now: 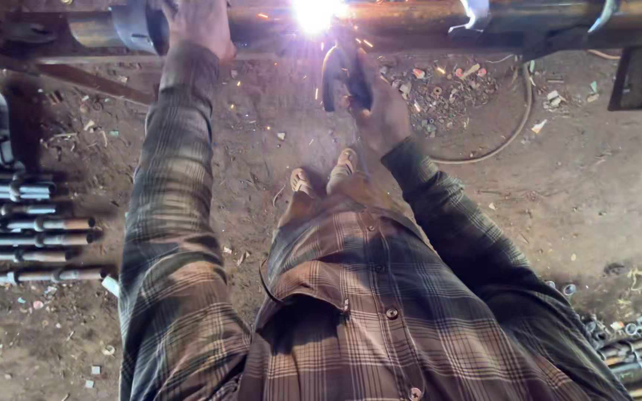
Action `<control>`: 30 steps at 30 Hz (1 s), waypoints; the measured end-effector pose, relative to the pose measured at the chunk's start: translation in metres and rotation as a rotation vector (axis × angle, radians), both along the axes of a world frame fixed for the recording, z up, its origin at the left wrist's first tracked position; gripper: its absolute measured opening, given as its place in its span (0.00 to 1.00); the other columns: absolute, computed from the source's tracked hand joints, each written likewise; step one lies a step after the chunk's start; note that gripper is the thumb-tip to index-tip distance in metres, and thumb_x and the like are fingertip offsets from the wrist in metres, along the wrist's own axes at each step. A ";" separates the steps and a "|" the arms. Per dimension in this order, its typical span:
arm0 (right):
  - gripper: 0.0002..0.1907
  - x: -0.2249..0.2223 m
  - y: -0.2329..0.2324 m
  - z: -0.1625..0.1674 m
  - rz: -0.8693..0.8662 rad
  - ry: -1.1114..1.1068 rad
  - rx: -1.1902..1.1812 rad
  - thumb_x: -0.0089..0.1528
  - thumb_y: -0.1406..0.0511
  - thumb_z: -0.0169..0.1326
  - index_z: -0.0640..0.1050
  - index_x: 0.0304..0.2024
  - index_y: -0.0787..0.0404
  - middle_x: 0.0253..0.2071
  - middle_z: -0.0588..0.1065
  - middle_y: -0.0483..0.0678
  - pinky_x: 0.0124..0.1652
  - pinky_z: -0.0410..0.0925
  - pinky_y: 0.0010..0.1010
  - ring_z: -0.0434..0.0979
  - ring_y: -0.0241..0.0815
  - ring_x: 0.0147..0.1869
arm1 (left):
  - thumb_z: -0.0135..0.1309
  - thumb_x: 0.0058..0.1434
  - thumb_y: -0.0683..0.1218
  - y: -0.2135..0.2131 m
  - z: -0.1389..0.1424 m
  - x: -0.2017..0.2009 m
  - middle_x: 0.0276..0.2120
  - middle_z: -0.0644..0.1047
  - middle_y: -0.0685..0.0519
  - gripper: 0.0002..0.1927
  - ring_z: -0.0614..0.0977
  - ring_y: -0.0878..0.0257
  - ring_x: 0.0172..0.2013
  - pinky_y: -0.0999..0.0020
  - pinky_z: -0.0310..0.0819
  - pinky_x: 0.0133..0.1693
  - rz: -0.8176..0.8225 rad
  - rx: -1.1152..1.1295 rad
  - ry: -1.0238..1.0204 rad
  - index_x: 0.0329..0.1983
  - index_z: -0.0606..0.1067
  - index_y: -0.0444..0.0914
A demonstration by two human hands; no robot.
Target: The person welds metal pipe joints on a horizontal pipe assembly using an arc welding electrode holder, producing sparks as they weld along the joints. They reposition along the pipe, tap and knock slag off the welds with a chipping hammer, and continue welding additional spots on the pipe frame.
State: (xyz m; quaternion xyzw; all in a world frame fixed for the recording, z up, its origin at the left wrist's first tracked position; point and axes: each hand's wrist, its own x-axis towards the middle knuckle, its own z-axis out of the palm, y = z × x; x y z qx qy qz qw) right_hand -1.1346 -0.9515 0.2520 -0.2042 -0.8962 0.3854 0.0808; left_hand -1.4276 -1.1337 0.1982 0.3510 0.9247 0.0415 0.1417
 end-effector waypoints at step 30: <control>0.44 0.036 0.040 -0.013 -0.144 0.274 -0.461 0.61 0.53 0.59 0.57 0.74 0.55 0.52 0.79 0.55 0.53 0.71 0.46 0.82 0.54 0.51 | 0.62 0.59 0.38 0.071 0.200 0.292 0.39 0.81 0.50 0.14 0.85 0.63 0.36 0.69 0.80 0.38 -0.676 0.753 -0.623 0.48 0.77 0.35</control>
